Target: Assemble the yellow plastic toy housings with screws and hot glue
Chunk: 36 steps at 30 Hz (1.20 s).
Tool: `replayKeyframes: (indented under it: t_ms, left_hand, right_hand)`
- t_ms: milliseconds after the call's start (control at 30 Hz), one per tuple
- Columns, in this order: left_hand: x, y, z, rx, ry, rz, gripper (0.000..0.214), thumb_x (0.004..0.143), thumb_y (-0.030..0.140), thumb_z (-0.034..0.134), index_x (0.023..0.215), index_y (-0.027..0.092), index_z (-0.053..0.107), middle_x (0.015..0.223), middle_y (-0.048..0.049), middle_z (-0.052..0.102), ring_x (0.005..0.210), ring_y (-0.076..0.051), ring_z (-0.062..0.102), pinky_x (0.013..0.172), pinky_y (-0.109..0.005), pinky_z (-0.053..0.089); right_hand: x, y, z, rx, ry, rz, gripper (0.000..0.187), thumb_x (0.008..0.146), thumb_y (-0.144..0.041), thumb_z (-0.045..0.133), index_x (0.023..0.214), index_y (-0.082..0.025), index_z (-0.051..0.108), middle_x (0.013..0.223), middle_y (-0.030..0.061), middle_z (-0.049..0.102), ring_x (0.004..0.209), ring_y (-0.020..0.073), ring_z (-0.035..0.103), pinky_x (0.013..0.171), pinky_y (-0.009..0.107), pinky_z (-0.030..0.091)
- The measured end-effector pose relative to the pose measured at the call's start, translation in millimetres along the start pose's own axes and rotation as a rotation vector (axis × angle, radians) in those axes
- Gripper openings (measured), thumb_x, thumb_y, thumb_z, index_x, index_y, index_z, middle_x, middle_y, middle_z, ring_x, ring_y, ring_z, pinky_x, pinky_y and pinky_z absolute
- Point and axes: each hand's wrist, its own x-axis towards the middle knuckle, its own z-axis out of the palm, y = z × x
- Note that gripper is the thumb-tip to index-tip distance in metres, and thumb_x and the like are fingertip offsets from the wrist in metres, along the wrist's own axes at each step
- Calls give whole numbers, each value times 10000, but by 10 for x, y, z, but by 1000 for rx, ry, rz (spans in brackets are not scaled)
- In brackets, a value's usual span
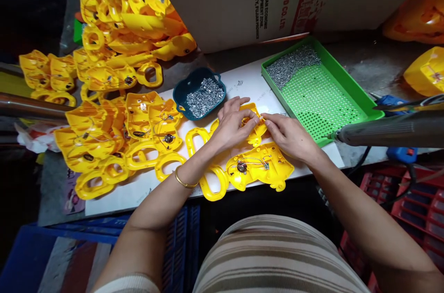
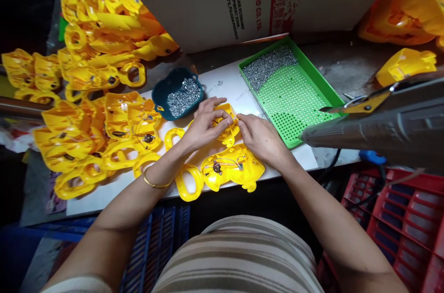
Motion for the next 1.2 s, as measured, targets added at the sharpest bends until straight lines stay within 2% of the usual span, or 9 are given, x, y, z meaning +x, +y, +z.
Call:
replayKeyframes:
  t_ms: [267, 433, 500, 667, 833, 1000, 1200]
  left_hand:
    - [45, 2, -13, 13, -35, 1, 162, 888, 298, 562, 833, 199, 677, 1319, -64, 576, 1282, -289, 435, 1069, -542, 299]
    - [47, 34, -46, 48, -47, -6, 164, 891, 276, 541, 834, 194, 671, 1287, -82, 595, 1212, -281, 506, 1040, -537, 314]
    - [42, 15, -49, 36, -62, -4, 155, 889, 266, 540, 847, 192, 671, 1283, -84, 593, 1191, -271, 529, 1040, -528, 319]
    - [6, -60, -22, -13, -31, 39, 152, 892, 268, 546, 859, 195, 675, 1254, -87, 598, 1216, -263, 519, 1052, -524, 325]
    - [-50, -120, 9, -70, 23, 76, 166, 912, 312, 543, 891, 207, 670, 1248, -85, 591, 1216, -262, 513, 1028, -528, 354]
    - [-80, -206, 28, -112, 72, 99, 163, 917, 312, 550, 897, 204, 671, 1218, -91, 594, 1224, -255, 517, 1023, -482, 396]
    - [-86, -299, -8, -85, 108, 137, 149, 894, 316, 597, 912, 217, 707, 1261, -90, 606, 1191, -250, 554, 1003, -471, 434]
  right_hand:
    - [-11, 38, 30, -32, 39, -65, 395, 938, -259, 383, 1228, -132, 619, 1168, 153, 685, 1066, 277, 645, 938, 402, 461]
    - [13, 71, 43, 96, 56, -56, 332, 910, -241, 433, 1134, -166, 667, 1097, 101, 715, 1011, 255, 666, 907, 388, 487]
    - [54, 77, 48, 217, 23, -18, 297, 918, -277, 444, 1068, -176, 680, 1019, 74, 727, 936, 233, 686, 846, 361, 519]
    - [205, 50, 43, 550, -178, 124, 336, 921, -448, 486, 980, -172, 668, 878, 55, 697, 651, 156, 678, 586, 265, 553]
    - [255, -36, 10, 563, -143, 209, 256, 879, -395, 589, 951, -154, 638, 857, 54, 661, 587, 97, 599, 465, 178, 477]
    - [284, -89, 74, 846, -234, 286, 183, 899, -318, 565, 968, -158, 621, 878, 51, 670, 633, 91, 615, 557, 187, 519]
    - [345, -97, 165, 934, -176, 237, 164, 888, -249, 569, 1003, -148, 629, 948, 62, 698, 787, 120, 665, 689, 220, 549]
